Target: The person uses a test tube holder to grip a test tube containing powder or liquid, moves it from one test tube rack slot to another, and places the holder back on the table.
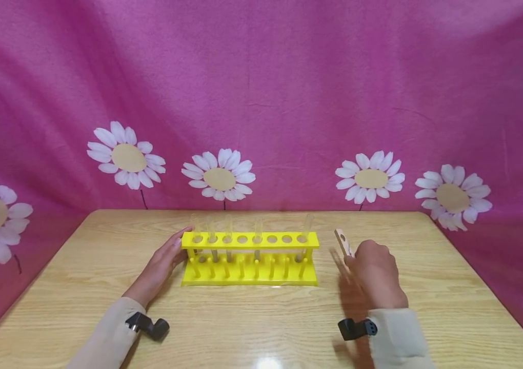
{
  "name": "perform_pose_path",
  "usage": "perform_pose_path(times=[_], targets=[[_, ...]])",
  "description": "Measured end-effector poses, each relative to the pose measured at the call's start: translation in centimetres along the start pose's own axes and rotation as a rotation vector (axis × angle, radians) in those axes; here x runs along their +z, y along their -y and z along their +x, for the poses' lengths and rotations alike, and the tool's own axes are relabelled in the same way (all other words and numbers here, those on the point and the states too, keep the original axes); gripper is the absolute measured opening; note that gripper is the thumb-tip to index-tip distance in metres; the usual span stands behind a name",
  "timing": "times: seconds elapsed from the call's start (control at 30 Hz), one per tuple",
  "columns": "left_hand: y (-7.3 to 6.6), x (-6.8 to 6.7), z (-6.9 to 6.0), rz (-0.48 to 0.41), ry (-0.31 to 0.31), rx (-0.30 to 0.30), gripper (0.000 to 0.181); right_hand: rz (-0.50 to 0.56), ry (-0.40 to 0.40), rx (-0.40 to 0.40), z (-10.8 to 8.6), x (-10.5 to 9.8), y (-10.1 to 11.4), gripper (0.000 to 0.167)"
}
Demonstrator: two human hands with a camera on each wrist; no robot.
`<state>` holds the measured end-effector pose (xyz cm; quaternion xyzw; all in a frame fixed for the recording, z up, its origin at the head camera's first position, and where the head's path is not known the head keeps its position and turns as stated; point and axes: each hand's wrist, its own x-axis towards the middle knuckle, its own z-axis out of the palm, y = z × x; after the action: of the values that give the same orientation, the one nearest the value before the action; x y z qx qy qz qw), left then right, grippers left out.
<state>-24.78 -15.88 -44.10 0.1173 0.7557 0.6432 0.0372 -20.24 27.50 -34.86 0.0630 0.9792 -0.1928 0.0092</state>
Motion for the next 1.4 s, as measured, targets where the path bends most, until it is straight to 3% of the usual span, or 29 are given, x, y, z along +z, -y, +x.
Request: perform_pose_path(times=[0.4,0.73,0.93,1.4], targets=[[0.0,0.0,0.0,0.003,-0.001,-0.004,0.05,0.089,-0.039,0.04,-0.9,-1.4,1.7,0.03],[0.1,0.0,0.1,0.005,0.001,-0.01,0.047,0.104,-0.186,0.009,-1.7,-1.9,2.4,0.03],[0.0,0.0,0.0,-0.023,0.01,0.024,0.05,0.117,-0.253,-0.032,-2.1,-1.9,2.6,0.032],[0.0,0.0,0.0,-0.031,0.009,0.012,0.049,0.278,-0.401,-0.086,-2.5,-1.7,4.5,0.037]])
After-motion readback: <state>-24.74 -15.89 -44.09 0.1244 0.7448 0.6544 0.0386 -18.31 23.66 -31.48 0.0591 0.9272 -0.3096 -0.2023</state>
